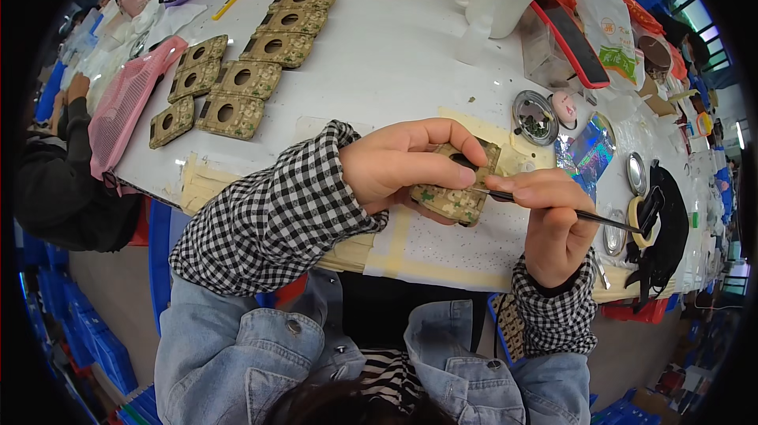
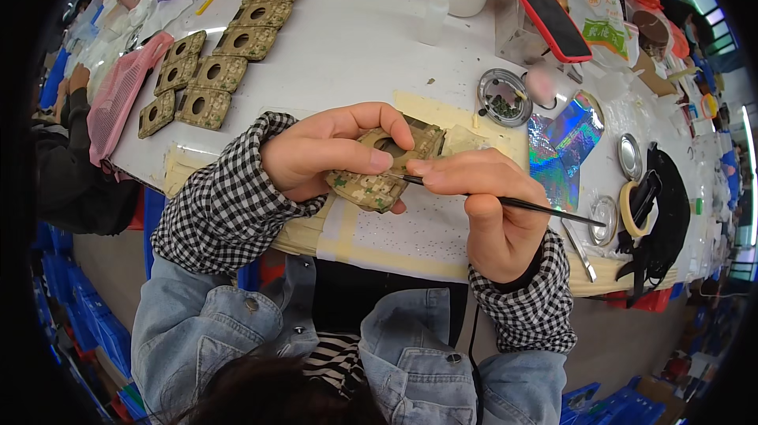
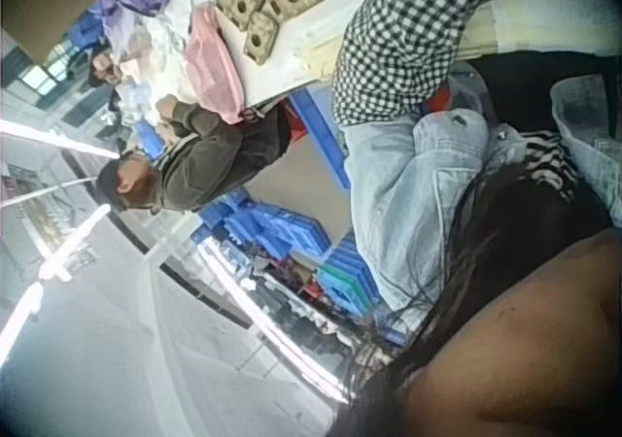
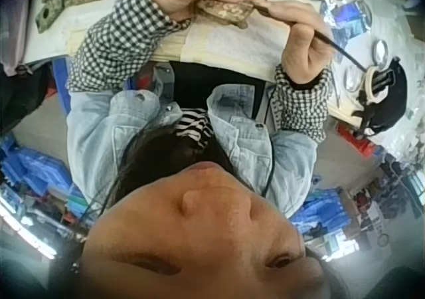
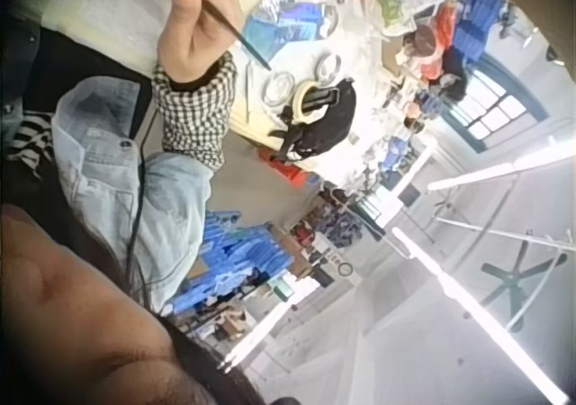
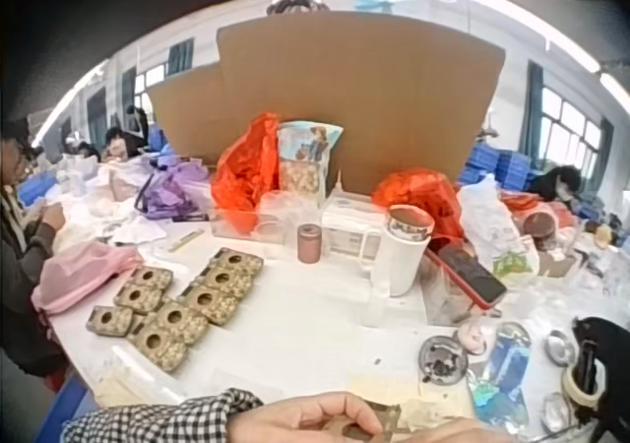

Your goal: Painting and detailing a toy tank model with a brush and marker at a workbench.

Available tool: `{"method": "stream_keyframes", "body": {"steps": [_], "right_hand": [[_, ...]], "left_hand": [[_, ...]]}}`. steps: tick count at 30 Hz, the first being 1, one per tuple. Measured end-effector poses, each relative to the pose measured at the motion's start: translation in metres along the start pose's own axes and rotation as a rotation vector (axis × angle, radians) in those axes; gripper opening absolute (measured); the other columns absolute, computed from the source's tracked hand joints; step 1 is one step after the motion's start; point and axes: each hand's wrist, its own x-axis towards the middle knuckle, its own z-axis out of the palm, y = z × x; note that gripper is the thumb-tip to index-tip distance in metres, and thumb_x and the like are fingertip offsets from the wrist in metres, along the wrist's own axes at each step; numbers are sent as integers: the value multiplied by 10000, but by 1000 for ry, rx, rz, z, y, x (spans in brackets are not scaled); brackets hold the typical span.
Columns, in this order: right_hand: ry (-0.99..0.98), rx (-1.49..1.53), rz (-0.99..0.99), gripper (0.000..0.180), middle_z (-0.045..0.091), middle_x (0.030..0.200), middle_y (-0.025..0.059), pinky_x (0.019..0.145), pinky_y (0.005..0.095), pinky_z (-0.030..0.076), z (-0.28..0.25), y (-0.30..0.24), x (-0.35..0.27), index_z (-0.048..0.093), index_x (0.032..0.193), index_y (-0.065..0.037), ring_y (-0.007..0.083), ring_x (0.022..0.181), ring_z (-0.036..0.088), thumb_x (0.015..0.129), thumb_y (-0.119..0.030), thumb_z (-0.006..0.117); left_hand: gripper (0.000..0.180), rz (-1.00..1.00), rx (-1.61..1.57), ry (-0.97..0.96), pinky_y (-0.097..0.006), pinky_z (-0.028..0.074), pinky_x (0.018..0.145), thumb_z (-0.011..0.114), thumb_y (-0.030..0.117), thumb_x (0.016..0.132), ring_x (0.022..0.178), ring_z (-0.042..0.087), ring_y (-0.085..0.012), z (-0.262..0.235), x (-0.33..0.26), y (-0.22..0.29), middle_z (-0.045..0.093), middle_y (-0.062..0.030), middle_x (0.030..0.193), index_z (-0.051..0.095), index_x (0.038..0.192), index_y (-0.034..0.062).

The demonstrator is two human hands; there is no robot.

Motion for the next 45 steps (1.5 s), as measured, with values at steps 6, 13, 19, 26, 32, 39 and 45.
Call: {"method": "stream_keyframes", "body": {"steps": [6,13,19,26,32,39,45], "right_hand": [[-10,9,-14,383,672,922,164,795,335,501,1,-1,0,651,919,16,261,894,647,947,-335,498],[-15,-12,-6,369,673,922,164,798,331,499,1,-2,0,654,920,16,259,895,647,945,-320,505],[-22,-26,-9,366,674,932,164,797,326,496,0,-2,0,654,922,15,253,895,646,948,-316,502],[-20,-30,-10,383,676,929,162,795,327,495,1,-1,0,654,916,12,249,894,645,951,-333,490],[1,4,1,398,677,925,161,786,332,497,0,0,-1,646,915,18,250,886,644,959,-337,472],[-6,-3,-4,393,677,923,160,785,333,498,1,0,-1,644,912,21,249,887,643,962,-328,469],[-7,-6,-3,387,678,927,161,785,330,496,1,0,-1,643,910,21,249,887,643,963,-321,470]], "left_hand": [[269,4,-12,-7,-376,533,813,550,85,879,912,633,-261,-1,0,-1,554,-145,1079,450,1115,5],[260,6,-28,-12,-375,535,825,541,76,882,923,630,-247,-1,0,-1,554,-143,1084,451,1116,7],[261,-2,-20,-2,-374,535,821,541,76,882,919,632,-250,0,0,0,557,-141,1081,451,1116,6],[259,-4,-15,-4,-374,535,812,541,76,881,907,636,-256,1,-1,0,560,-147,1072,452,1114,6],[260,4,-10,-9,-378,535,810,543,78,880,908,631,-253,0,0,-1,552,-146,1077,452,1114,9],[250,2,-4,-13,-381,538,808,544,78,880,910,628,-246,-1,0,-1,546,-143,1083,455,1105,15],[246,0,1,-10,-382,540,811,541,75,881,912,629,-242,0,0,-1,546,-141,1082,455,1104,16]]}}
